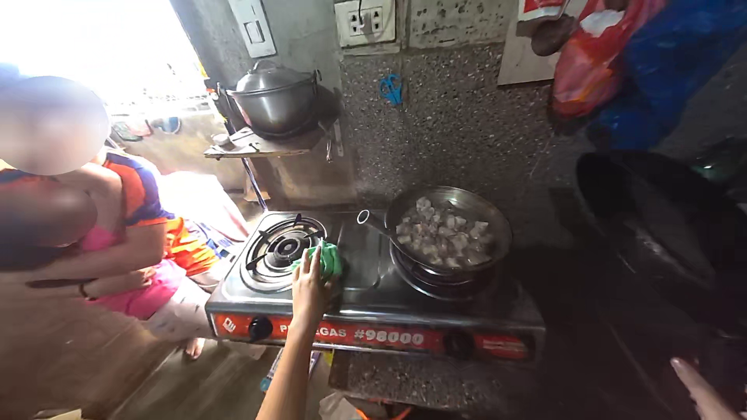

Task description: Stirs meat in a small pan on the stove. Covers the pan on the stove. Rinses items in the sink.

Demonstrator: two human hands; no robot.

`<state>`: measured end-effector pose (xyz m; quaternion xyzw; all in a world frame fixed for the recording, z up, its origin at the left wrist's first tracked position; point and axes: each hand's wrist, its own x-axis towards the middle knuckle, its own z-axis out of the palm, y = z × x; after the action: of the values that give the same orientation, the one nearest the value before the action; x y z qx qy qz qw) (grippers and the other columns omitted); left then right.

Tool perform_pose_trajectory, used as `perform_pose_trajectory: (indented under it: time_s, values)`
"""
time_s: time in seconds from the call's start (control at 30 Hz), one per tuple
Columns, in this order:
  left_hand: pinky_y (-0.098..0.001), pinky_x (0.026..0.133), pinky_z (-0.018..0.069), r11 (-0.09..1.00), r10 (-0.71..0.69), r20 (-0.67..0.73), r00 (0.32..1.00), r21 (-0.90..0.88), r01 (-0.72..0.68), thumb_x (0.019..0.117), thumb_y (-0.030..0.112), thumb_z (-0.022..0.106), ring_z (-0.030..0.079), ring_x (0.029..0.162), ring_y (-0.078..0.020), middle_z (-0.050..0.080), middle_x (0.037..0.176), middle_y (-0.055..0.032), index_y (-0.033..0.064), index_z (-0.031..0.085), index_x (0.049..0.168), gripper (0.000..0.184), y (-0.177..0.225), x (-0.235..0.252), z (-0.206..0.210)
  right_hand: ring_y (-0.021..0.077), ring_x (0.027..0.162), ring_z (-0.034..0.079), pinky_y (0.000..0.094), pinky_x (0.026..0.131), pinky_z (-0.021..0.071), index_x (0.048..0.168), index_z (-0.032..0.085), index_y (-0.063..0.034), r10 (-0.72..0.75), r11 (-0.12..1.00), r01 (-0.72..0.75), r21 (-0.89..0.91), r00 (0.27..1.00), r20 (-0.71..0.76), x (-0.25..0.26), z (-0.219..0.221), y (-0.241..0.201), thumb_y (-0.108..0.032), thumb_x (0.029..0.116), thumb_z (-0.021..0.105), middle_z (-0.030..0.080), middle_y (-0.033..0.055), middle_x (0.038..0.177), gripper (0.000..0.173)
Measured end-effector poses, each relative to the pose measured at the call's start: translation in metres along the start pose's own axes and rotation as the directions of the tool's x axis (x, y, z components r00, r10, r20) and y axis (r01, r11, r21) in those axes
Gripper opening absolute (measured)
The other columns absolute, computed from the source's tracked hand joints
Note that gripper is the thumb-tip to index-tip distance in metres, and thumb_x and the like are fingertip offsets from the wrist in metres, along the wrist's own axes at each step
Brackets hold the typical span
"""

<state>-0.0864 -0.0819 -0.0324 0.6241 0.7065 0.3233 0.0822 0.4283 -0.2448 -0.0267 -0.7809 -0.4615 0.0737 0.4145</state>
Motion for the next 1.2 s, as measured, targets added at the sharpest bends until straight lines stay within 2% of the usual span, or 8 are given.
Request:
perform_pose_trajectory:
  time_s: [0.13,0.23,0.37,0.53,0.67,0.83,1.03,1.2]
  values:
    - [-0.0627,0.104,0.0448,0.994,-0.080,0.039,0.996,-0.066,0.083,0.0980,0.018,0.069,0.060,0.121,-0.0448,0.066,0.125,-0.0253,0.0007,0.064,0.133,0.040,0.011,0.011,0.001,0.0445,0.127,0.058,0.0486,0.110,0.0447,0.133,0.052,0.0198,-0.040,0.999,0.040,-0.034,0.999,-0.007,-0.006,0.005,-0.024,-0.032,0.1023,0.060,0.056,0.0410,0.131,0.061]
    - [-0.0586,0.089,0.0527,0.910,-0.127,-0.044,0.991,-0.403,0.098,0.1039,0.021,0.060,0.069,0.097,-0.0349,0.071,0.106,-0.0223,-0.0022,0.064,0.127,0.033,0.023,0.008,0.001,0.0481,0.128,0.056,0.0518,0.111,0.0430,0.133,0.052,0.0209,-0.077,0.996,0.077,-0.043,0.997,0.004,-0.006,0.007,-0.031,-0.032,0.1024,0.060,0.055,0.0430,0.131,0.061]
    - [-0.0401,0.084,0.0576,0.502,-0.212,0.056,0.976,-0.851,0.158,0.1095,0.020,0.046,0.068,0.095,-0.0174,0.067,0.116,-0.0133,0.0039,0.046,0.145,0.039,0.050,0.013,0.019,0.0520,0.121,0.059,0.0579,0.106,0.0449,0.128,0.054,0.0224,-0.142,0.988,0.142,-0.063,0.990,0.006,-0.002,0.012,-0.035,-0.030,0.1019,0.061,0.058,0.0443,0.124,0.059]
    - [-0.0388,0.090,0.0576,-0.083,-0.137,0.180,0.974,-0.982,0.170,0.1117,0.031,0.035,0.065,0.108,-0.0154,0.063,0.127,-0.0056,0.0213,0.028,0.156,0.046,0.071,0.025,0.060,0.0558,0.118,0.059,0.0641,0.103,0.0445,0.125,0.057,0.0206,-0.166,0.981,0.165,-0.097,0.986,0.002,0.016,0.019,-0.043,-0.033,0.1015,0.062,0.060,0.0442,0.121,0.059]
    - [-0.0396,0.089,0.0596,-0.365,-0.015,0.084,0.996,-0.928,0.072,0.0877,0.029,0.078,0.069,0.103,-0.0162,0.070,0.115,-0.0042,0.0165,0.047,0.137,0.060,0.069,0.028,0.081,0.0667,0.111,0.057,0.0785,0.094,0.0413,0.122,0.058,0.0200,-0.211,0.956,0.214,-0.201,0.977,0.041,0.030,0.023,-0.066,-0.037,0.1023,0.061,0.060,0.0475,0.113,0.061]
    - [-0.0355,0.082,0.0614,-0.211,-0.001,0.047,0.999,-0.976,0.045,0.0696,0.013,0.088,0.071,0.092,-0.0128,0.071,0.105,-0.0027,0.0110,0.050,0.130,0.071,0.069,0.039,0.079,0.0654,0.094,0.062,0.0828,0.081,0.0419,0.113,0.064,0.0161,-0.282,0.915,0.279,-0.291,0.959,0.032,0.054,0.043,-0.076,-0.034,0.1003,0.065,0.064,0.0421,0.094,0.052]
    - [-0.0346,0.083,0.0596,0.094,-0.106,0.005,0.994,-0.995,0.015,0.0755,0.005,0.080,0.067,0.098,-0.0137,0.065,0.117,-0.0050,0.0106,0.039,0.144,0.080,0.080,0.052,0.065,0.0583,0.092,0.067,0.0774,0.077,0.0488,0.123,0.067,0.0075,-0.426,0.822,0.435,-0.367,0.898,0.111,0.070,0.066,-0.088,-0.023,0.0973,0.071,0.069,0.0349,0.102,0.040]
    - [-0.0365,0.083,0.0606,0.096,-0.169,-0.013,0.986,-0.995,0.004,0.0830,0.000,0.075,0.068,0.099,-0.0156,0.065,0.118,-0.0074,0.0102,0.039,0.144,0.072,0.083,0.057,0.063,0.0576,0.096,0.068,0.0768,0.080,0.0495,0.137,0.062,0.0024,-0.417,0.804,0.460,-0.377,0.888,0.195,0.072,0.082,-0.099,-0.023,0.0952,0.075,0.070,0.0341,0.107,0.050]
